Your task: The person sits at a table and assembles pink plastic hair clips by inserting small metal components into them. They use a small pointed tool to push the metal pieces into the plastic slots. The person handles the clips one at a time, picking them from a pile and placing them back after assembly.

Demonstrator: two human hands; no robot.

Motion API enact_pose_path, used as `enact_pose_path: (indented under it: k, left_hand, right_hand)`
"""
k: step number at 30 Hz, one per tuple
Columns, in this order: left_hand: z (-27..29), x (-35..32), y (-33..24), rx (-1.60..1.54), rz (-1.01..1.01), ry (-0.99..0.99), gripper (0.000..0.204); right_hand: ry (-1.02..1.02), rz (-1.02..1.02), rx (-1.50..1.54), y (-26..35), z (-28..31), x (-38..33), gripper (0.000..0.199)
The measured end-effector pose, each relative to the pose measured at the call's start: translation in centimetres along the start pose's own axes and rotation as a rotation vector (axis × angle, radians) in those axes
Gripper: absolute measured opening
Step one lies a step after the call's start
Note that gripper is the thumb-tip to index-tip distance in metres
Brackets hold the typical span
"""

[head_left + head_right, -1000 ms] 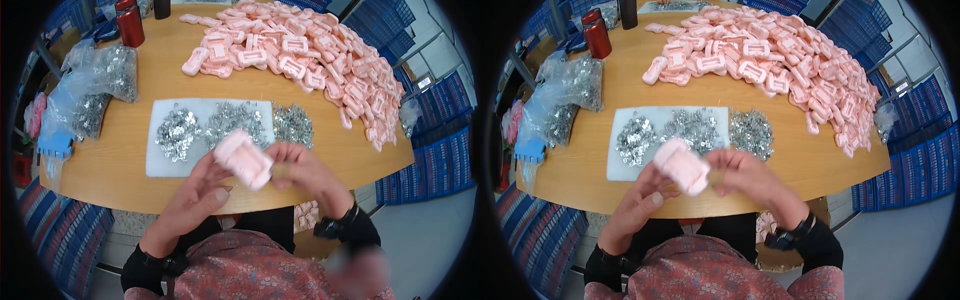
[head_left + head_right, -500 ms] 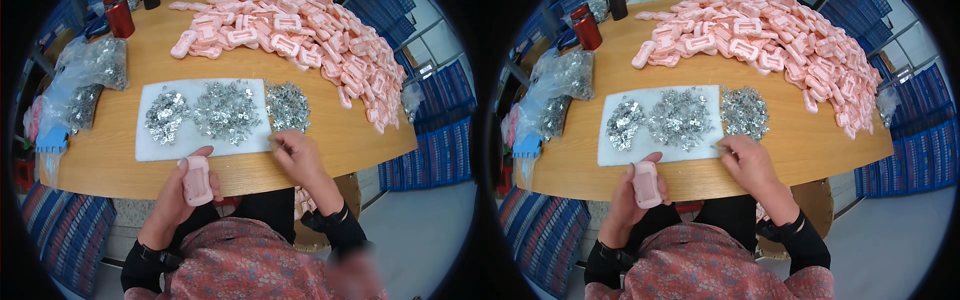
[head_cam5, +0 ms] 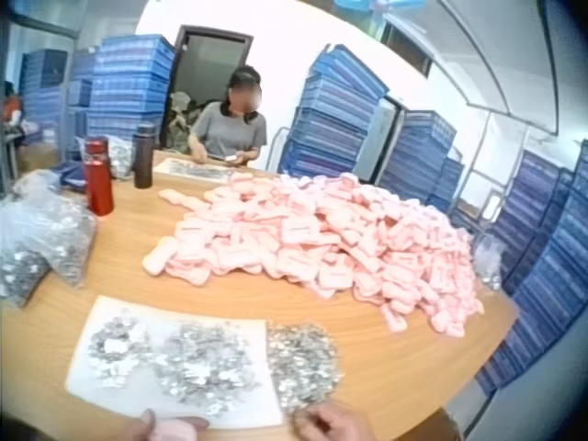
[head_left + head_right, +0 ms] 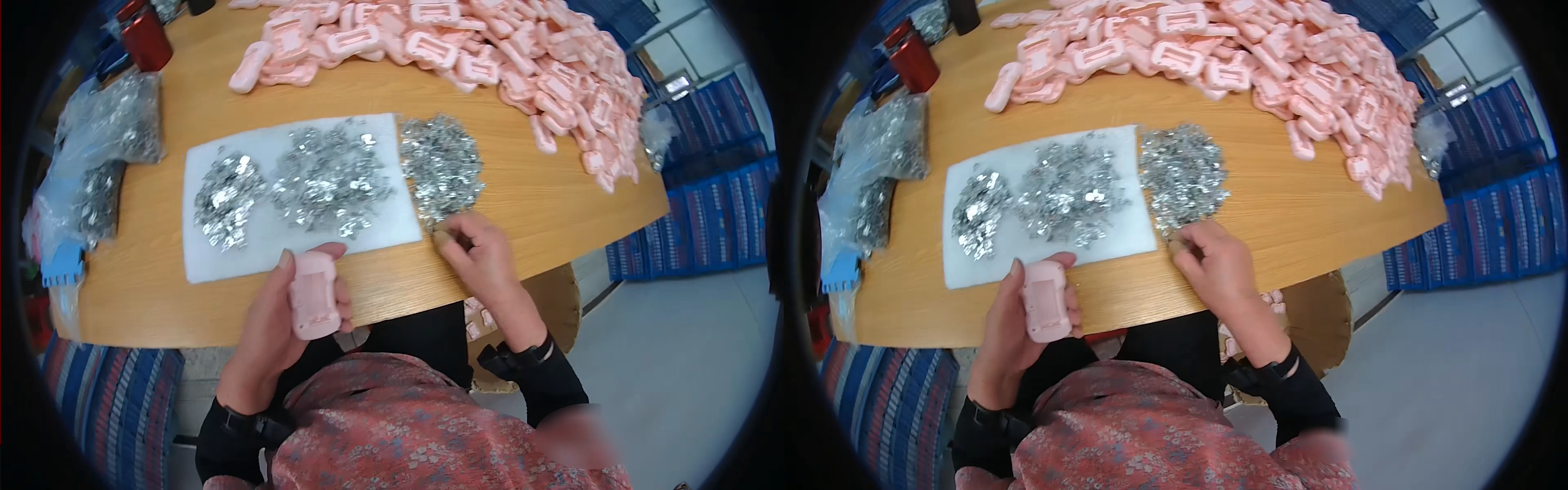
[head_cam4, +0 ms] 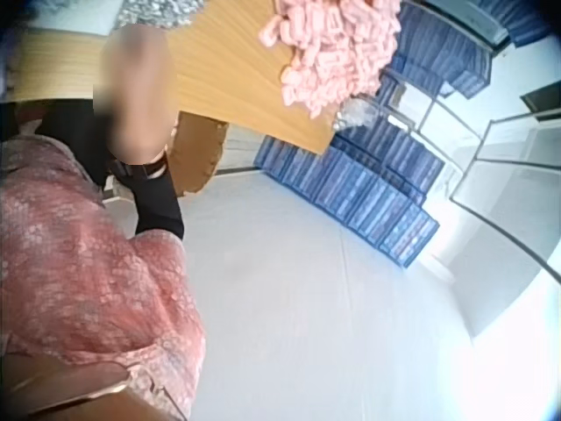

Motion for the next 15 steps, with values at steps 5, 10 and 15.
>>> enact_pose_path:
  k: [5,10,15]
  left_hand:
    - [0.1,0.1,-0.3,-0.028,0.049,-0.043,0.068]
    - [0.1,0.2,-0.3,-0.014,0.03,-0.046,0.066]
    - [-0.1,0.4,0.0,0.038,0.036,-0.053,0.065]
  right_hand:
    - [-0.026,-0.036,0.102,0.4,0.2,-0.4,0.016]
    - [-0.087,0.049,0.127,1.2,1.0,-0.3,0.015]
    - [-0.035,0.099,-0.024,2.3,0.5,-0.2,0.02]
Point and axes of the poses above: each hand's wrist, its own x-axis towards the middle knuckle, its own z-axis out of the back of the hand, y = z × x, the point moved 10 cm from there along x, towards the middle knuckle, and after that the axes turned 8 degrees about y, right-handed, at the moved point
